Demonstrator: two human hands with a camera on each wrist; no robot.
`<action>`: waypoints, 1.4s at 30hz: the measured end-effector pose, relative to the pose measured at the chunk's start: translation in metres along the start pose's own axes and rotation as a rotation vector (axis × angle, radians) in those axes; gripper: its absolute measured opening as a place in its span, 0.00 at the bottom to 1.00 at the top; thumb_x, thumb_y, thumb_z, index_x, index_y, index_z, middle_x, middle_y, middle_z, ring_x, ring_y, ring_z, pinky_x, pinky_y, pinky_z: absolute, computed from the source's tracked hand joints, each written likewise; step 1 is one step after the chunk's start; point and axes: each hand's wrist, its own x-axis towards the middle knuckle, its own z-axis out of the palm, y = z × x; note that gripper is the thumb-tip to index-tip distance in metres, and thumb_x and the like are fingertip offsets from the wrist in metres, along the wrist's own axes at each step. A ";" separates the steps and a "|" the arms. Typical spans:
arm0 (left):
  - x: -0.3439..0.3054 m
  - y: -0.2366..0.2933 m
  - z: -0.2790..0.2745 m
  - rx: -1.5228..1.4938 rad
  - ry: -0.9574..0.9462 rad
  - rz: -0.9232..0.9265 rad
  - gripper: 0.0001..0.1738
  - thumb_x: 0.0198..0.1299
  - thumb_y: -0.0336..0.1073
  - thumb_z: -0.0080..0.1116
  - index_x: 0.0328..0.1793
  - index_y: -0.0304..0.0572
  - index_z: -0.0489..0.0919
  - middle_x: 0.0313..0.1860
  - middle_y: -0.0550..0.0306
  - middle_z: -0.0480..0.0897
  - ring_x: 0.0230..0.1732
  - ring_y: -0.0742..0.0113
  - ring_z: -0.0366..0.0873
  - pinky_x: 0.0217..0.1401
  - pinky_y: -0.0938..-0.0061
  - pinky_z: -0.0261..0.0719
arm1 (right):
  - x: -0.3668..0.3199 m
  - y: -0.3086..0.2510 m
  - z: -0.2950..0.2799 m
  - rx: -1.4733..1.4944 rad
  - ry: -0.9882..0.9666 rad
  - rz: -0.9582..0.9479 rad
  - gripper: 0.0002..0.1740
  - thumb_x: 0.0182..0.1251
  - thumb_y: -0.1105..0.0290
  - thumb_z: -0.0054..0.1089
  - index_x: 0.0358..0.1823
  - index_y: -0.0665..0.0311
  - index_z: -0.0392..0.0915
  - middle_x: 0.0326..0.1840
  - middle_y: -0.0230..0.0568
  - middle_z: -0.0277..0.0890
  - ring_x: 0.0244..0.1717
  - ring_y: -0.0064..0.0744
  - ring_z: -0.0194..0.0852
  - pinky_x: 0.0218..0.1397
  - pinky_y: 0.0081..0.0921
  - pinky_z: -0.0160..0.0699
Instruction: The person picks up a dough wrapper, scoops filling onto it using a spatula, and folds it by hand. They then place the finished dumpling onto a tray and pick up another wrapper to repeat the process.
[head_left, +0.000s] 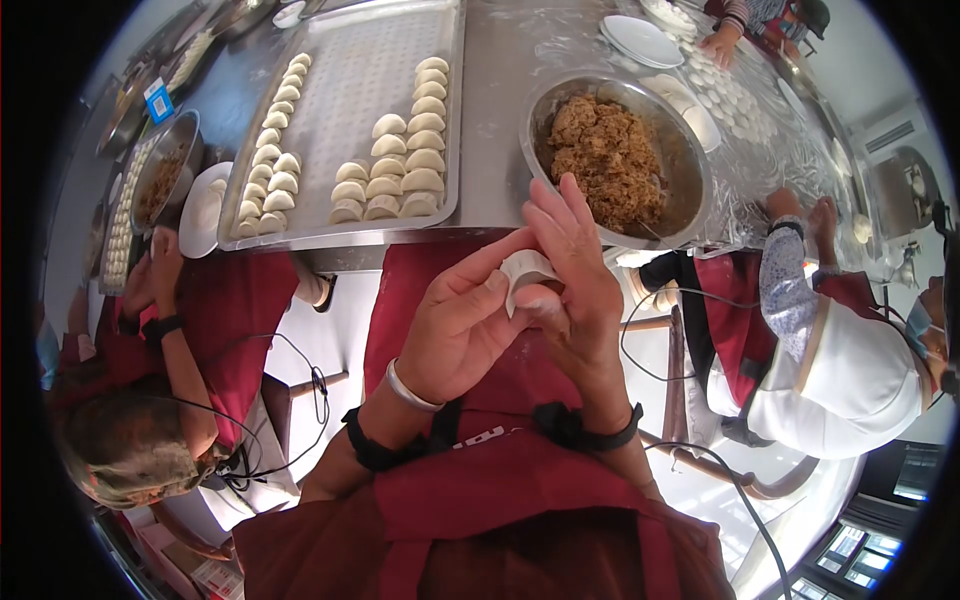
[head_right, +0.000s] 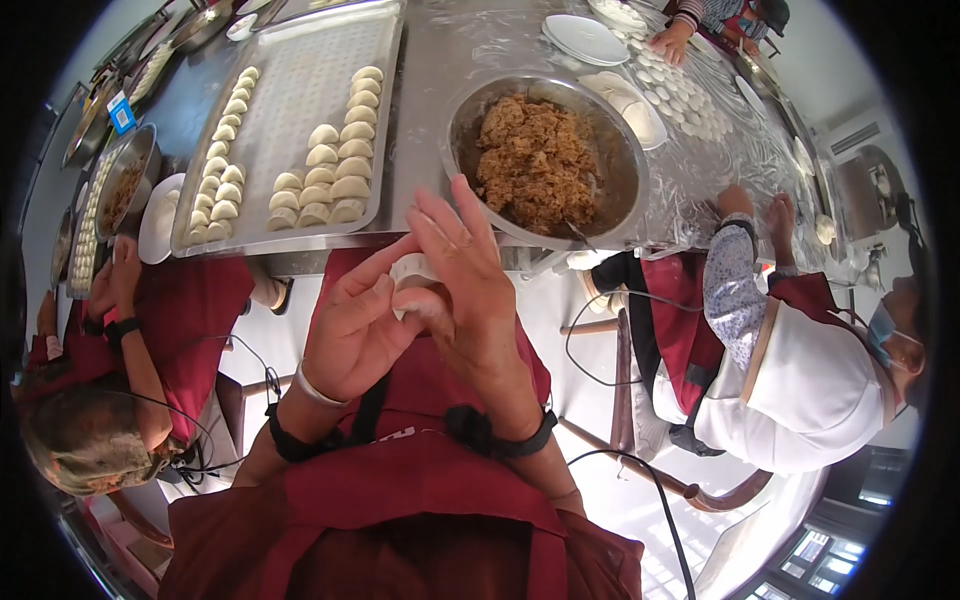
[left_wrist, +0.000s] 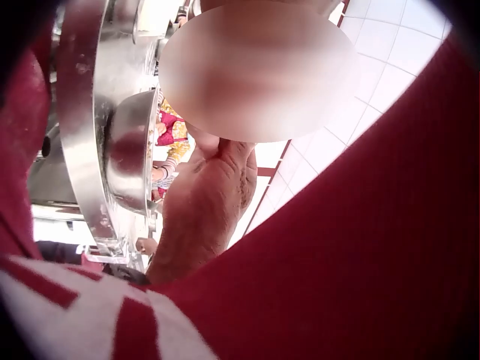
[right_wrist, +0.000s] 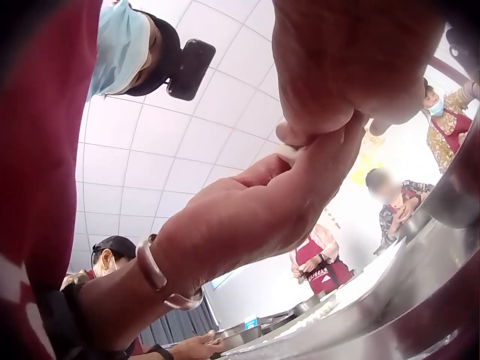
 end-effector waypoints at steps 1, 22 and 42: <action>0.001 0.002 0.007 0.011 0.040 -0.008 0.27 0.75 0.30 0.42 0.78 0.30 0.59 0.68 0.48 0.73 0.68 0.63 0.72 0.73 0.63 0.69 | -0.003 0.000 0.002 0.075 0.052 0.025 0.23 0.58 0.70 0.69 0.56 0.70 0.81 0.62 0.55 0.78 0.76 0.60 0.59 0.72 0.47 0.64; 0.002 0.003 0.009 -0.029 0.052 -0.034 0.31 0.76 0.37 0.45 0.78 0.27 0.55 0.71 0.47 0.69 0.73 0.61 0.67 0.80 0.59 0.60 | -0.010 0.011 -0.005 0.282 0.107 0.119 0.13 0.53 0.79 0.71 0.43 0.68 0.86 0.50 0.47 0.85 0.69 0.55 0.71 0.70 0.46 0.68; -0.010 0.027 0.004 0.150 0.105 -0.293 0.38 0.77 0.57 0.38 0.75 0.25 0.61 0.71 0.43 0.69 0.73 0.58 0.66 0.79 0.56 0.60 | -0.010 0.017 -0.011 0.223 -0.225 -0.016 0.13 0.50 0.71 0.73 0.40 0.62 0.87 0.50 0.40 0.86 0.69 0.54 0.71 0.77 0.54 0.53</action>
